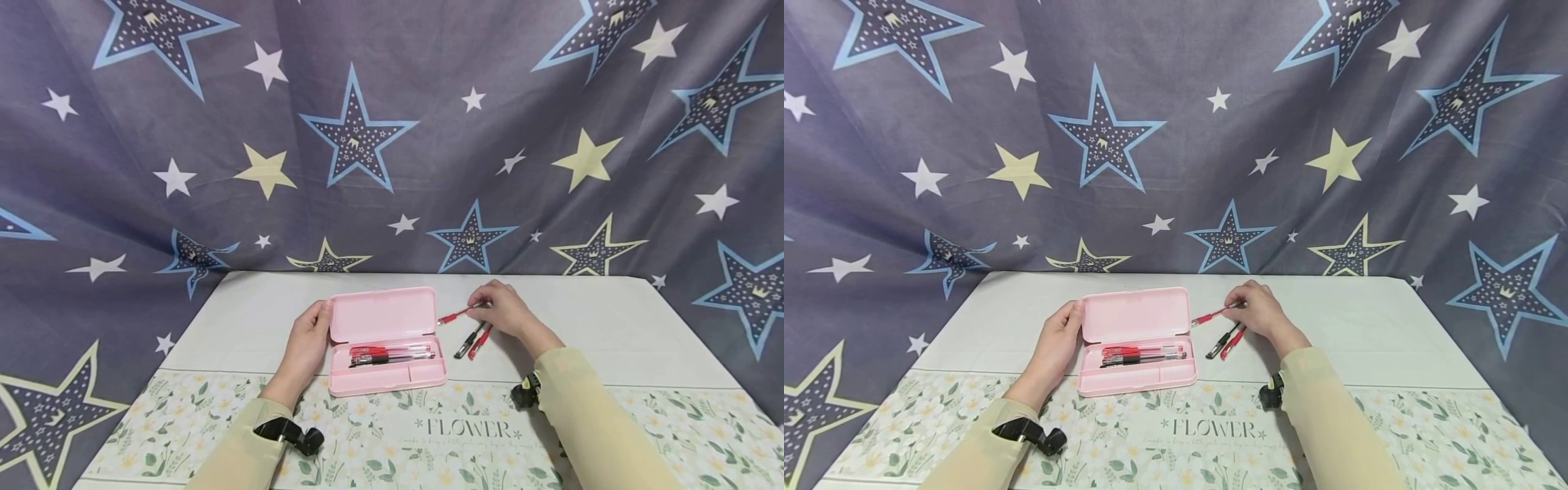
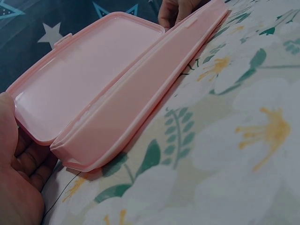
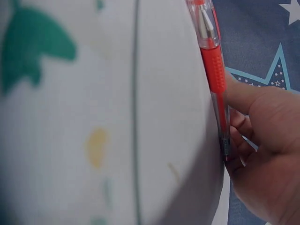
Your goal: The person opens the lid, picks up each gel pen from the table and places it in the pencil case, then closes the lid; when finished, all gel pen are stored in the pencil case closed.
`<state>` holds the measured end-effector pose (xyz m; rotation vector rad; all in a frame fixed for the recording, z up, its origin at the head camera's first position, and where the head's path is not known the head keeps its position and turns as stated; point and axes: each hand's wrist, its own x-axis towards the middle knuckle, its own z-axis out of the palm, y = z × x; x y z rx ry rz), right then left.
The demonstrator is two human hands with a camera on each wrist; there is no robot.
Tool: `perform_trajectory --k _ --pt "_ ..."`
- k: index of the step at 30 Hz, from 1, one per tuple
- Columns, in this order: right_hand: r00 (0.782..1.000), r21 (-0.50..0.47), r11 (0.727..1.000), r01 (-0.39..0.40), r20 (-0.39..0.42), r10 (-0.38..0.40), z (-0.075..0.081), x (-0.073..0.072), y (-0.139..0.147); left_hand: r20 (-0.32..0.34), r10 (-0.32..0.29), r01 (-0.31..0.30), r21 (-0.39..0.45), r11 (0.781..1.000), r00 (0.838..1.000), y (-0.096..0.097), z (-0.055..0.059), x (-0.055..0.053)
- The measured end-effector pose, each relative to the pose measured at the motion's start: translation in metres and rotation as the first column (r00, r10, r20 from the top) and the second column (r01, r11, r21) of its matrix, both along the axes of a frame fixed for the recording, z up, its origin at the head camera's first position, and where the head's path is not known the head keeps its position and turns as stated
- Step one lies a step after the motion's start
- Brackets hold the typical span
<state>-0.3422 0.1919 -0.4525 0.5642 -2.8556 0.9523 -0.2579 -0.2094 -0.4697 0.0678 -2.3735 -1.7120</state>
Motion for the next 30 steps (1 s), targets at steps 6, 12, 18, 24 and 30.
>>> perform_trajectory --k 6,12,18,24,30 --pt "1.000 -0.029 1.000 0.013 0.004 -0.013 -0.002 -0.001 0.006 0.002 0.001 -0.001 -0.006 1.000 1.000 0.000 0.001 0.000" --pt "0.999 -0.026 0.999 0.040 0.024 -0.039 -0.001 0.002 0.008 0.007 0.001 -0.001 -0.008 1.000 1.000 0.001 0.001 0.001" --pt "0.993 -0.087 0.989 0.116 0.030 -0.114 0.000 0.009 0.013 0.000 -0.003 0.003 -0.006 1.000 1.000 0.001 0.001 0.000" --pt "0.984 -0.169 0.970 0.175 0.000 -0.178 0.004 0.017 0.018 0.005 -0.001 0.001 -0.017 1.000 1.000 0.001 0.002 0.001" --pt "0.972 -0.264 0.937 0.229 0.004 -0.237 0.012 0.029 0.021 0.009 -0.004 0.004 -0.015 1.000 1.000 0.000 0.003 0.001"
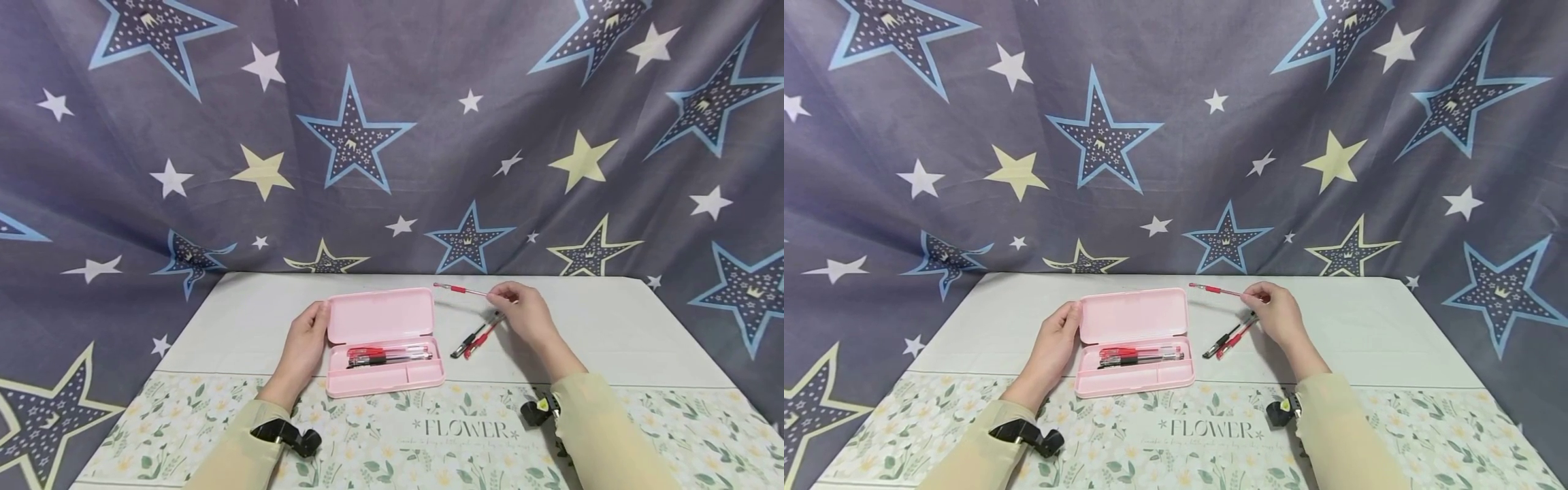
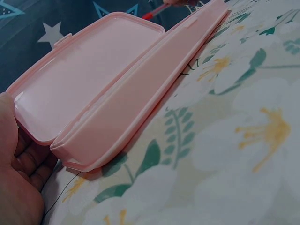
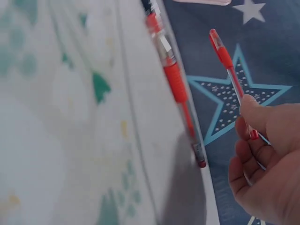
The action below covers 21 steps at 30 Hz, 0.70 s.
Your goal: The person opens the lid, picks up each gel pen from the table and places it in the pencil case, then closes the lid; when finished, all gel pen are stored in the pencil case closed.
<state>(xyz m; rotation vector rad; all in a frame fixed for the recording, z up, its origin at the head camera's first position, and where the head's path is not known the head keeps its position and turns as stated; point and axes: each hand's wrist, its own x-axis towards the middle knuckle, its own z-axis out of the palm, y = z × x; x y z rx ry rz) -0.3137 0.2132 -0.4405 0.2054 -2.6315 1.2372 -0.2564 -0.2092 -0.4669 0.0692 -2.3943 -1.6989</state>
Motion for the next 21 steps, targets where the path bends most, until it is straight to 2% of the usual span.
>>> perform_trajectory --k 10,21 --pt "0.998 -0.176 0.984 0.024 0.053 -0.015 0.020 0.018 -0.007 0.000 0.000 0.000 0.000 1.000 1.000 -0.001 0.000 0.000" --pt "0.997 -0.267 0.961 -0.071 -0.009 0.071 0.032 0.034 -0.027 0.000 0.003 -0.003 -0.003 1.000 1.000 0.001 0.000 0.000"
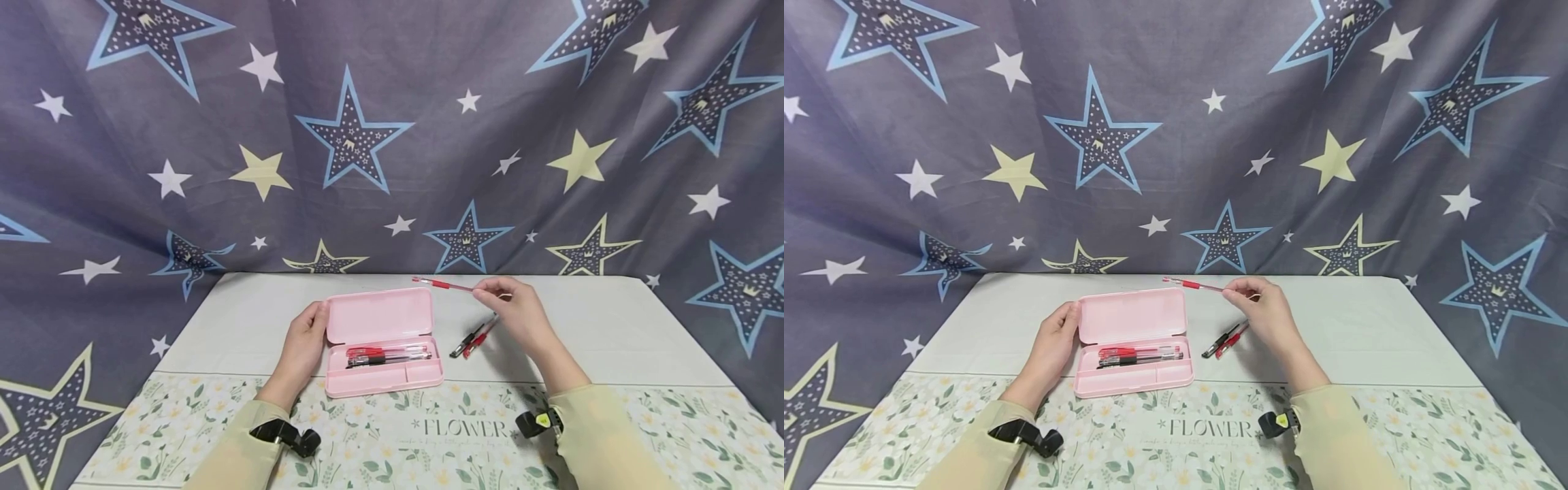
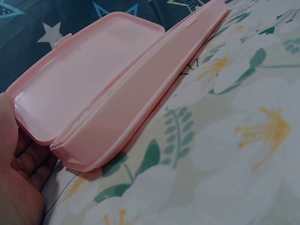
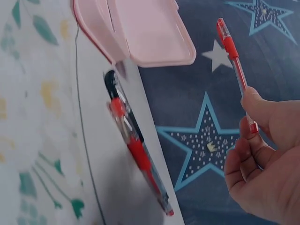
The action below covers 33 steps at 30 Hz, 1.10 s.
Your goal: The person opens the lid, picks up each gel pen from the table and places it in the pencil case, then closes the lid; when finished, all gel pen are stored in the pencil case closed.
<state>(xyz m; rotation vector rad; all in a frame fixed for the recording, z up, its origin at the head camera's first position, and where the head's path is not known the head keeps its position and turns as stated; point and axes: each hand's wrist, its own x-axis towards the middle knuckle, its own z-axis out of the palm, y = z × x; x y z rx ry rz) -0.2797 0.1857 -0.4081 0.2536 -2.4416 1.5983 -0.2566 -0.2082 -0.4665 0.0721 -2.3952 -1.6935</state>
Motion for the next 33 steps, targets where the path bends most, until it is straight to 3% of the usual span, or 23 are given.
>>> perform_trajectory --k 14,33 --pt "0.989 0.113 0.984 -0.135 -0.049 0.141 -0.010 0.009 -0.043 0.002 0.008 -0.008 0.003 1.000 1.000 0.000 -0.003 -0.002" --pt "0.962 0.210 0.939 -0.271 0.034 0.270 -0.029 0.024 -0.081 -0.012 -0.010 0.010 0.019 1.000 1.000 -0.002 -0.004 -0.003"
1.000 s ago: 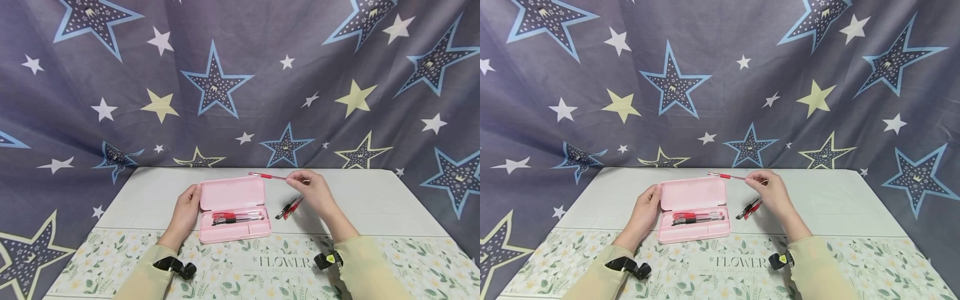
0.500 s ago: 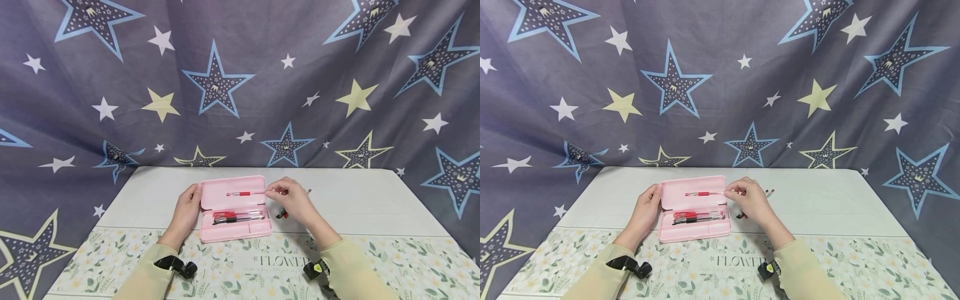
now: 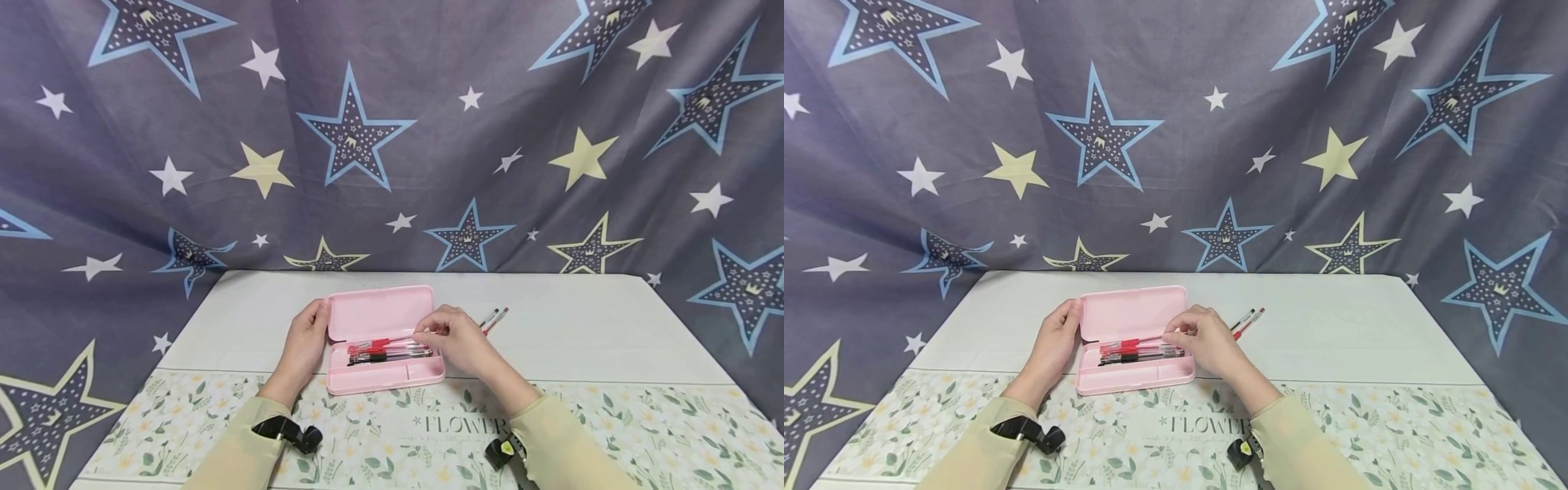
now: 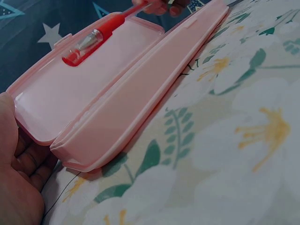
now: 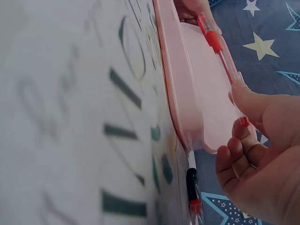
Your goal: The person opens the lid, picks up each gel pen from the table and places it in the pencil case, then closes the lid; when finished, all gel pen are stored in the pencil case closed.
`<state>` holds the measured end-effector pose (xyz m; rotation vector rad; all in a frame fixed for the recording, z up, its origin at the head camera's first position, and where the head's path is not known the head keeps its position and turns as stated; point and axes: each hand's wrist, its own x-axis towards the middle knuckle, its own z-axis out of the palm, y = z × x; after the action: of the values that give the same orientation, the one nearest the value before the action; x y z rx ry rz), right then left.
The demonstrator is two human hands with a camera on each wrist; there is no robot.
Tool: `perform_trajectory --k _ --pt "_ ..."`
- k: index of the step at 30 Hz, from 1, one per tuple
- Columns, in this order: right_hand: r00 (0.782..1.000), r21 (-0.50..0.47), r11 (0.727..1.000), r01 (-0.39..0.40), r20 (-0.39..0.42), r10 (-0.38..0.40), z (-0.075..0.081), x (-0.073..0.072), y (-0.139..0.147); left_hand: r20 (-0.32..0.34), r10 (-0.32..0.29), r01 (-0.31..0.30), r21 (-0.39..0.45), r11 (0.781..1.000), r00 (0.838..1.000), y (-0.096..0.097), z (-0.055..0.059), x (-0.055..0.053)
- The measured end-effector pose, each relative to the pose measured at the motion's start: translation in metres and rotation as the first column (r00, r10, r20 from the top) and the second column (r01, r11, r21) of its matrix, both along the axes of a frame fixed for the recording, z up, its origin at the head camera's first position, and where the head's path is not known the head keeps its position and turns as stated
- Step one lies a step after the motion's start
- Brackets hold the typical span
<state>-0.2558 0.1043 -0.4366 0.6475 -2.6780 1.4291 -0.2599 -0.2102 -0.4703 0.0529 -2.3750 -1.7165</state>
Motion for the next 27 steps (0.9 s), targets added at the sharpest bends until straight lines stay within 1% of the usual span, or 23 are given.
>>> perform_trajectory --k 5,9,15,22,27 --pt "0.999 0.021 0.999 -0.026 0.031 0.026 -0.002 0.002 -0.004 -0.004 0.005 -0.005 -0.009 1.000 1.000 0.000 0.000 0.000" --pt "0.999 0.034 0.999 -0.011 0.046 0.009 -0.004 0.003 -0.007 0.003 0.002 -0.002 -0.011 1.000 1.000 0.000 0.000 0.000" --pt "0.998 0.053 0.999 0.005 0.060 -0.008 -0.005 0.003 -0.011 -0.003 0.000 0.000 -0.014 1.000 1.000 0.001 0.001 0.000" --pt "0.999 0.090 0.996 0.024 0.040 -0.028 -0.006 0.005 -0.012 -0.009 0.000 0.000 -0.009 1.000 1.000 0.001 0.000 0.000" --pt "0.998 0.095 0.995 0.039 0.039 -0.043 -0.005 0.005 -0.014 -0.002 0.003 -0.003 -0.010 1.000 1.000 0.001 0.000 -0.001"
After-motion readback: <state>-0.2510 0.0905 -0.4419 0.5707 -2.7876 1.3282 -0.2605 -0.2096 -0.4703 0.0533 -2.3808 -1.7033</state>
